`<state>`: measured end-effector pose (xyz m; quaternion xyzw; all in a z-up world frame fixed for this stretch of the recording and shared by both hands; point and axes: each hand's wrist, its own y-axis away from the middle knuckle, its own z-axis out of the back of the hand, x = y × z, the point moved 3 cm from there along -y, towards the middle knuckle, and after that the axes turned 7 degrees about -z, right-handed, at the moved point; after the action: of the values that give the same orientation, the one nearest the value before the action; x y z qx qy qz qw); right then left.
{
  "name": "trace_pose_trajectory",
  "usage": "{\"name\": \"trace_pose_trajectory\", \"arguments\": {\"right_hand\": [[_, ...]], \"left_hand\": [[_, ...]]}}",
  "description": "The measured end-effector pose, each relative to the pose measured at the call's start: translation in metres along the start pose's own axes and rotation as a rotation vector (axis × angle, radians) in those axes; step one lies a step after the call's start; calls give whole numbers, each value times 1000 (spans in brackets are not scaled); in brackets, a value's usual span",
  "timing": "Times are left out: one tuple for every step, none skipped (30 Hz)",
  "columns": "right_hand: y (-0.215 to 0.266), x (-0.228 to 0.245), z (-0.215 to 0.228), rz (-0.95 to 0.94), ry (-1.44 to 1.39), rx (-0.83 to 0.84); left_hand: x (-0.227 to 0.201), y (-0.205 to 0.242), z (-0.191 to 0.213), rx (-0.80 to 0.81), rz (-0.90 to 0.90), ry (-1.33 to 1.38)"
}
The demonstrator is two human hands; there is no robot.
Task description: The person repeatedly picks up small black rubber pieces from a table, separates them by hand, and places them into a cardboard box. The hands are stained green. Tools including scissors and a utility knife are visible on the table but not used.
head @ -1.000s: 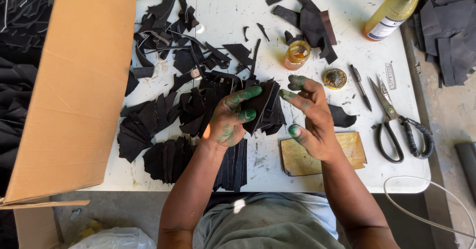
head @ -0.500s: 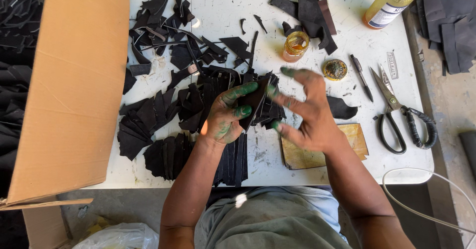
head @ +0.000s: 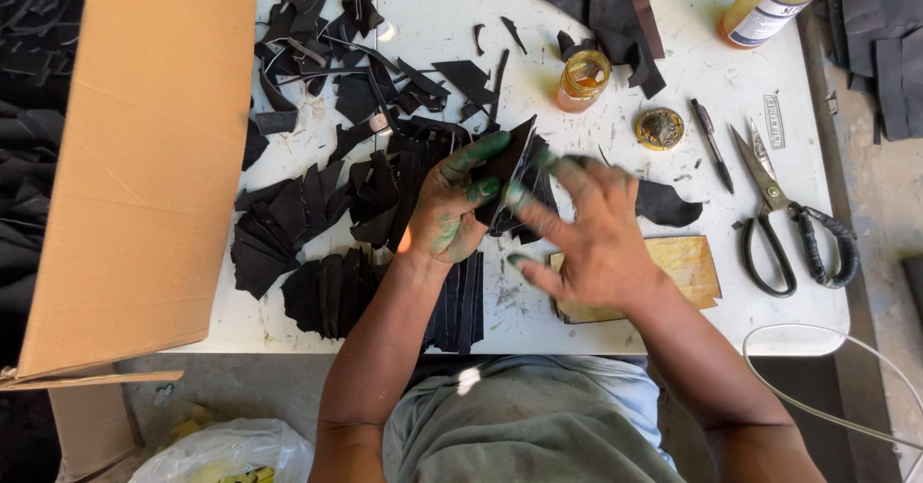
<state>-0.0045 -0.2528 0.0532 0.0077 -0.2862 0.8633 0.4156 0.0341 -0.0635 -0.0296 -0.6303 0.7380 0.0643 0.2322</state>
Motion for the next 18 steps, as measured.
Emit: {"name": "trace_pose_trajectory", "arguments": {"right_hand": [[-1, 2, 0, 37, 24, -6], [1, 6, 0, 72, 45, -5], [3, 7, 1, 52, 53, -11], [4, 7, 1, 27, 62, -19], [6, 7, 3, 2, 70, -28], [6, 7, 3, 39, 60, -30], [6, 8, 4, 75, 50, -32], [6, 8, 5, 112, 40, -31], [5, 7, 6, 87, 3, -41], [4, 6, 6, 64, -33, -50], [4, 5, 7, 41, -68, -59], [5, 8, 6, 67, -76, -35], [6, 11, 6, 93, -84, -11], [5, 13, 6, 123, -87, 8], [5, 15, 6, 143, -78, 13], [6, 18, 7, 161, -70, 23], [7, 20, 7, 180, -63, 34], [6, 20, 8, 156, -42, 21]], "left_hand": [[-2, -1, 0, -32, -7, -8], [-2, 1, 0, -23, -3, 2], [-2, 1, 0, -14, 1, 13], [-2, 0, 0, -3, 9, 21], [-2, 2, 0, -8, 4, 2], [-3, 0, 0, -7, -2, -19], [-3, -1, -1, -6, -8, -40], [-4, -1, -2, 4, -13, -40], [-5, -1, -3, 13, -19, -39], [-5, -2, -3, 23, -26, -38], [-5, -2, -2, 2, -22, -43], [-5, 0, -1, -23, -15, -51], [-6, 1, 0, -48, -8, -58], [-7, 0, 0, -43, -11, -62], [-8, -1, 1, -38, -14, -66], [-7, 1, 2, -38, -15, -66], [-6, 3, 4, -29, -14, -58], [-4, 4, 4, -18, -7, -50]]}}
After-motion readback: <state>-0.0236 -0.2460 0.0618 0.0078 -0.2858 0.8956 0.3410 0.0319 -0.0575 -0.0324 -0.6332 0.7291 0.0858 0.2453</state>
